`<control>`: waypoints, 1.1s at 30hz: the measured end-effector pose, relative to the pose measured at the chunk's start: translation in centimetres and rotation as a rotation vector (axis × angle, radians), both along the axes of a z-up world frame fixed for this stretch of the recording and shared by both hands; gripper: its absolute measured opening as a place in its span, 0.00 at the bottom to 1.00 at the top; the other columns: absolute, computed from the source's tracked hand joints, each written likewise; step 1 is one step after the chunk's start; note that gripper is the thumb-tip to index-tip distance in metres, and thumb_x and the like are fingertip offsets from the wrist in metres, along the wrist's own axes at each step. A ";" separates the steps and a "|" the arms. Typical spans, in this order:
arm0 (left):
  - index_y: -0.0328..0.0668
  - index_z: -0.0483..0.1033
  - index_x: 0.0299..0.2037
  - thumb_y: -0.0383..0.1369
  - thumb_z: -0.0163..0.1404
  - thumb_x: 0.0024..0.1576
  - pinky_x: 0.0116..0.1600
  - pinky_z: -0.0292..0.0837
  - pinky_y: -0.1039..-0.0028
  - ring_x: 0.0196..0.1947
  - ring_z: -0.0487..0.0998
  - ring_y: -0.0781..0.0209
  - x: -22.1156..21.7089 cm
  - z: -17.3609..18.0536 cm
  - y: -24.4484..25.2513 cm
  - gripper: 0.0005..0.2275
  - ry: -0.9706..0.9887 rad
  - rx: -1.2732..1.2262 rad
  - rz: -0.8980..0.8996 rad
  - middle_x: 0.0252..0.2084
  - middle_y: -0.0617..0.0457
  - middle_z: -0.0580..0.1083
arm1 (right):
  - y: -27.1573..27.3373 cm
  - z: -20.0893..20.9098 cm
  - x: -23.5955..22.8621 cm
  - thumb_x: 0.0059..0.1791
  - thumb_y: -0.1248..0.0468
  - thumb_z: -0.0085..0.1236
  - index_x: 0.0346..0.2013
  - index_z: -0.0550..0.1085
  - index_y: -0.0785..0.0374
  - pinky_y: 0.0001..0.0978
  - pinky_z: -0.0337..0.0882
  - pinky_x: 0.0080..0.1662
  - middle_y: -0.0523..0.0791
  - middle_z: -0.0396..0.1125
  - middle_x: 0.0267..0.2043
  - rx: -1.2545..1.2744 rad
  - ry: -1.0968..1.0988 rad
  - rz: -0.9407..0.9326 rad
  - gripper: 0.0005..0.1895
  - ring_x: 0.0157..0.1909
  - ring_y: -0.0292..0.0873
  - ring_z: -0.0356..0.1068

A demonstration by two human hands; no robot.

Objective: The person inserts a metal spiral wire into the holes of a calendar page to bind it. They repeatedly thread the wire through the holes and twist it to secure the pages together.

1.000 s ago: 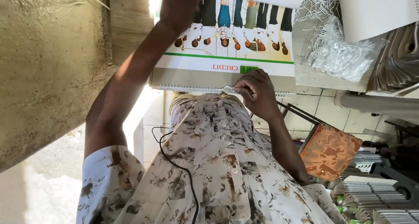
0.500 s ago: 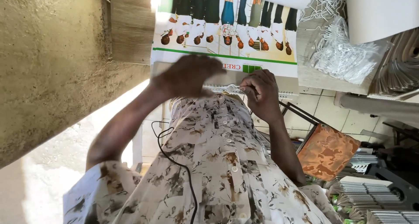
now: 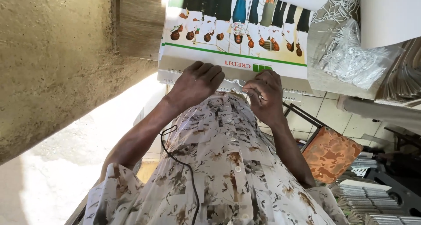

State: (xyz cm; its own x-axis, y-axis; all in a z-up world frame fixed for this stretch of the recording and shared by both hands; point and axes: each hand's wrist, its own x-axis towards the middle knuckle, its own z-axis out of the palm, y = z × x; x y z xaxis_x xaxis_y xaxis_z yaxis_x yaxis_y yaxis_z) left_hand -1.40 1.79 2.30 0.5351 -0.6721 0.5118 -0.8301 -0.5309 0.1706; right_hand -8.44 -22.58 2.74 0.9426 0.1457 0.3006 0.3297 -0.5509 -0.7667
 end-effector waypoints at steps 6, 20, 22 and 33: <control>0.46 0.78 0.31 0.24 0.56 0.57 0.38 0.76 0.74 0.33 0.82 0.58 0.9 0.6 -0.5 0.05 0.080 -0.064 0.014 0.31 0.56 0.77 | -0.4 2.5 1.7 0.51 0.63 0.66 0.40 0.76 0.60 0.50 0.65 0.55 0.44 0.63 0.37 -0.069 -0.031 0.020 0.07 0.46 0.51 0.66; 0.46 0.78 0.32 0.22 0.50 0.57 0.38 0.78 0.68 0.33 0.80 0.56 0.9 2.5 -5.6 0.07 0.160 -0.126 -0.080 0.36 0.57 0.73 | -1.8 0.1 2.5 0.58 0.61 0.56 0.36 0.75 0.58 0.45 0.70 0.46 0.44 0.63 0.36 -0.210 -0.172 -0.028 0.08 0.43 0.53 0.68; 0.45 0.78 0.34 0.20 0.44 0.58 0.35 0.77 0.71 0.31 0.80 0.57 1.2 4.0 -5.5 0.10 0.154 -0.112 -0.064 0.36 0.56 0.72 | -1.9 1.2 2.7 0.58 0.62 0.55 0.38 0.76 0.59 0.47 0.71 0.45 0.45 0.64 0.37 -0.174 -0.084 0.036 0.07 0.44 0.55 0.69; 0.46 0.74 0.27 0.19 0.43 0.57 0.30 0.73 0.73 0.26 0.76 0.60 1.3 5.2 -5.9 0.11 0.136 -0.035 -0.048 0.31 0.58 0.68 | -1.9 1.8 3.1 0.58 0.64 0.53 0.39 0.73 0.62 0.49 0.71 0.46 0.47 0.65 0.38 -0.198 -0.032 0.071 0.06 0.46 0.57 0.70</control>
